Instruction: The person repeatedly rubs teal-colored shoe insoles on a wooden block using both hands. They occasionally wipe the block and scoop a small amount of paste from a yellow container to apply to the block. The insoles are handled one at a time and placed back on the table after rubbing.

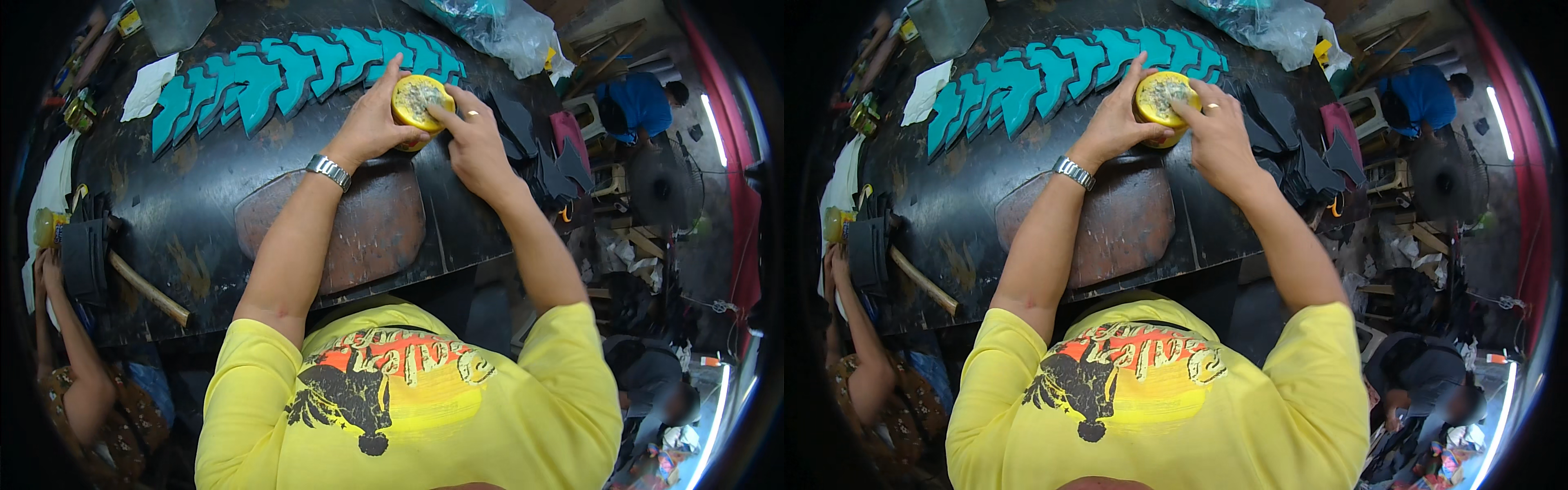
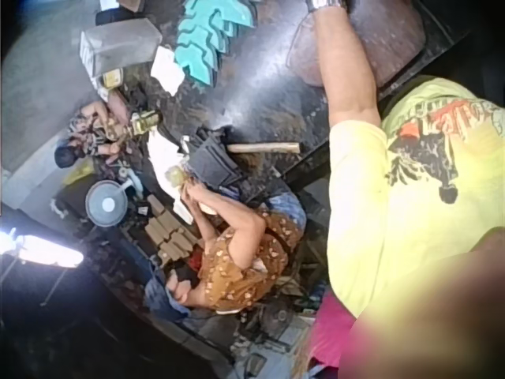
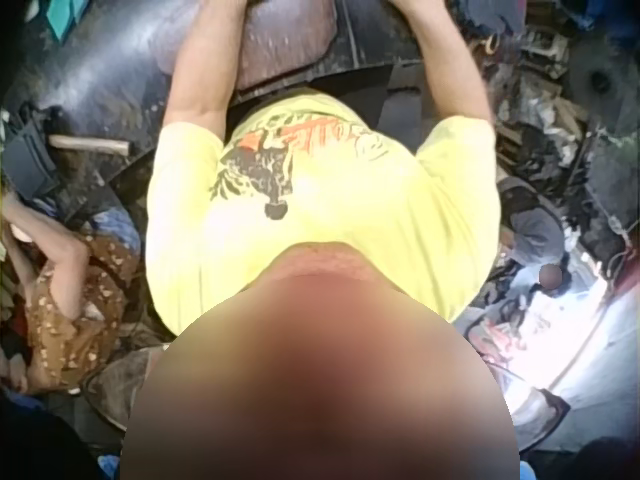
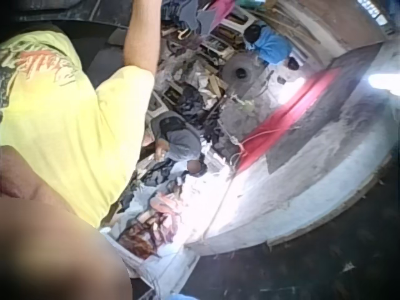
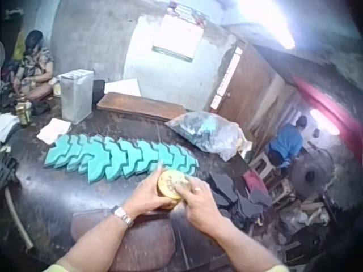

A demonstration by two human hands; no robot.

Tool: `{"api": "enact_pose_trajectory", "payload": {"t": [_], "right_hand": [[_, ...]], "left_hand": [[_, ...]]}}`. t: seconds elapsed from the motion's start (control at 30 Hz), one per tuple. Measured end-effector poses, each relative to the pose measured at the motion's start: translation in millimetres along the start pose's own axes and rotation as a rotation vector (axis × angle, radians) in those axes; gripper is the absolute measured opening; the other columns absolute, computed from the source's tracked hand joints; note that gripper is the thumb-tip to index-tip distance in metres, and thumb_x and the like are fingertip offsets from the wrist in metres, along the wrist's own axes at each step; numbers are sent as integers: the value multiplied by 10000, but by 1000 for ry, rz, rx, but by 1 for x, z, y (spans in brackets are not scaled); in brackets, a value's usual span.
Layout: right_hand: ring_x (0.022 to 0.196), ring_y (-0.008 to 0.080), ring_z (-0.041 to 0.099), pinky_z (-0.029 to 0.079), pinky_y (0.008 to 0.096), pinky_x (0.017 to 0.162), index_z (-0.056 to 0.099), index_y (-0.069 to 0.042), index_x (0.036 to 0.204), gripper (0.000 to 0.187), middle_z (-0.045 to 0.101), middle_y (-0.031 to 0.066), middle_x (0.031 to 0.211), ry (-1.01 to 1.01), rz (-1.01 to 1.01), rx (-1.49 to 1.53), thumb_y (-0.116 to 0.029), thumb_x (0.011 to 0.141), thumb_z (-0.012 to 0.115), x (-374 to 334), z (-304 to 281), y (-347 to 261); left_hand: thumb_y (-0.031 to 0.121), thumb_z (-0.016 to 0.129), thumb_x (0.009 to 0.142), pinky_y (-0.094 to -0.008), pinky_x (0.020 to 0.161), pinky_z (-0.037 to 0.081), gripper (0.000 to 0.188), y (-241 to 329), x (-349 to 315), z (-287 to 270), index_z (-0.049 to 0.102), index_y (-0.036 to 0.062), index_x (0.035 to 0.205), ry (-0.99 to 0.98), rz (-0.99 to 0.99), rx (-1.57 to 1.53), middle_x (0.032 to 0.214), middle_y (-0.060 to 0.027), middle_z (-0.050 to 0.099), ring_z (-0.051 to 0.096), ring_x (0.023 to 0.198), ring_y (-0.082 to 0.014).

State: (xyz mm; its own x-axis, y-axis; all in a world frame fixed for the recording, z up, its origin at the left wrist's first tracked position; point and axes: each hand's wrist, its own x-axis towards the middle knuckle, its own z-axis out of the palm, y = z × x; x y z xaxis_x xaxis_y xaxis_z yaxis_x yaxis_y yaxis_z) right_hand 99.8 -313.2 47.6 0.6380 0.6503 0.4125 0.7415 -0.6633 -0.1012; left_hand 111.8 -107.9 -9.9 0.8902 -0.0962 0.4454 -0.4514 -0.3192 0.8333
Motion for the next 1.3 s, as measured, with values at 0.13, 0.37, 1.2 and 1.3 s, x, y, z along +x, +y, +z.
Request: {"api": "enact_pose_trajectory", "payload": {"t": [0.13,0.37,1.2,1.3], "right_hand": [[1175,264,593,493,404,975,559,-40,1384,505,581,213,1331,62,350,1047,-9,880,570,-14,-14,8],[637,164,649,570,336,674,283,-142,1595,662,705,234,972,-207,576,2377,-97,971,499,-10,17,10],[849,169,651,512,365,714,776,-82,1004,201,691,65,962,-355,154,-87,-145,866,644,55,-20,31],[1037,242,568,434,478,873,769,-61,944,232,663,69,1038,-450,-180,-574,-239,843,659,74,-12,-2]], "left_hand": [[244,947,615,-401,1139,409,1239,0,0,-3,216,93,1603,-33,-2,2,1498,-172,493,500,1371,-315],[349,912,657,-422,1139,402,997,-1,-1,5,452,48,1489,6,10,12,1497,-209,473,481,1377,-351],[393,908,648,-411,1174,348,1043,-7,-4,-1,429,90,1523,-36,20,210,1548,-172,443,450,1412,-317],[348,912,650,-428,1181,332,1097,-9,-2,1,355,102,1562,-32,11,208,1518,-171,486,468,1394,-329]]}}
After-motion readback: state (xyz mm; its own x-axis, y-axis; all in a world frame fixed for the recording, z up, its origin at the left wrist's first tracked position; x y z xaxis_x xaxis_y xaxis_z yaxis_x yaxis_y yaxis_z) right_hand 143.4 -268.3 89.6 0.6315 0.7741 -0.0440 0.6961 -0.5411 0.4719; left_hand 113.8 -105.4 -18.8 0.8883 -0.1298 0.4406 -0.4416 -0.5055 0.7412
